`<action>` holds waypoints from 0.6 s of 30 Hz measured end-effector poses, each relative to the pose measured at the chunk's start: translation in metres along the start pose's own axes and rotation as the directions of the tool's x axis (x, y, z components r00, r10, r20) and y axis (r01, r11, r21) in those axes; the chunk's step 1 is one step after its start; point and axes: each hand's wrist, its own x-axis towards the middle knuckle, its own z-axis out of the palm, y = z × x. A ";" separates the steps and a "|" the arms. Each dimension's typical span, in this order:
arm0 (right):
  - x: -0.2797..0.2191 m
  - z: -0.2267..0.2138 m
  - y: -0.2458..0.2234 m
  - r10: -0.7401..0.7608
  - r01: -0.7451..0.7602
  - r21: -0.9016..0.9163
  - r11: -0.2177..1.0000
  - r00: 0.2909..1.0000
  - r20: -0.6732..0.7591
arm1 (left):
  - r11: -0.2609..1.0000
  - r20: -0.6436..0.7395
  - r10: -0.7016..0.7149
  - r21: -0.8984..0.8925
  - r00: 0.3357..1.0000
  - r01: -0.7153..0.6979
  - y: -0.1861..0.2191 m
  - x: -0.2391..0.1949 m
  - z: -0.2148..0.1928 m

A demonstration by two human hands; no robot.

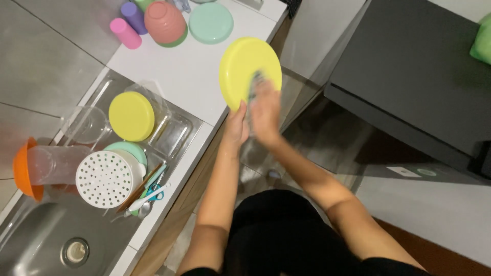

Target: Wiping and cleaning various kitchen dishes and plastic containers using a cloth.

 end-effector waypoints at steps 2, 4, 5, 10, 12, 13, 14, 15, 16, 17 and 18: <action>-0.018 0.004 -0.006 -0.032 0.034 -0.036 0.999 0.998 0.058 | 0.987 0.023 -0.058 -0.152 0.998 0.061 -0.015 0.009 -0.028; -0.025 0.010 -0.003 -0.065 0.073 -0.068 0.995 0.992 0.107 | 0.949 0.062 -0.108 -0.291 0.992 0.121 -0.013 0.016 -0.033; -0.026 0.012 0.002 -0.094 0.102 -0.093 0.990 0.992 0.088 | 0.910 0.106 -0.094 -0.394 0.990 0.129 -0.006 0.013 -0.023; -0.005 0.010 0.030 -0.069 0.074 0.037 0.997 0.990 -0.127 | 0.903 0.046 -0.007 -0.430 0.999 0.026 0.031 -0.003 0.014; 0.006 0.001 0.039 0.211 -0.142 0.406 0.903 0.969 -0.132 | 0.916 0.175 -0.061 -0.381 0.983 0.125 0.038 -0.011 0.010; 0.015 0.000 0.060 0.209 -0.142 0.405 0.903 0.970 -0.127 | 0.915 0.172 -0.059 -0.384 0.983 0.122 0.041 -0.011 0.008; 0.023 0.000 0.082 0.350 -0.289 0.521 0.803 0.936 -0.021 | 0.919 0.213 -0.066 -0.366 0.975 0.142 0.043 -0.012 0.006; 0.031 0.000 0.103 0.468 -0.429 0.610 0.666 0.877 0.105 | 0.924 0.250 -0.075 -0.346 0.965 0.161 0.046 -0.014 0.004; 0.039 -0.014 0.107 0.468 -0.432 0.609 0.665 0.877 0.111 | 0.924 0.244 -0.072 -0.348 0.967 0.157 0.039 -0.016 -0.008; 0.049 -0.027 0.111 0.498 -0.501 0.663 0.556 0.840 0.218 | 0.917 0.257 -0.112 -0.346 0.960 0.199 0.033 -0.015 -0.019; 0.059 -0.041 0.116 0.510 -0.565 0.700 0.437 0.797 0.324 | 0.907 0.269 -0.151 -0.344 0.951 0.242 0.027 -0.015 -0.030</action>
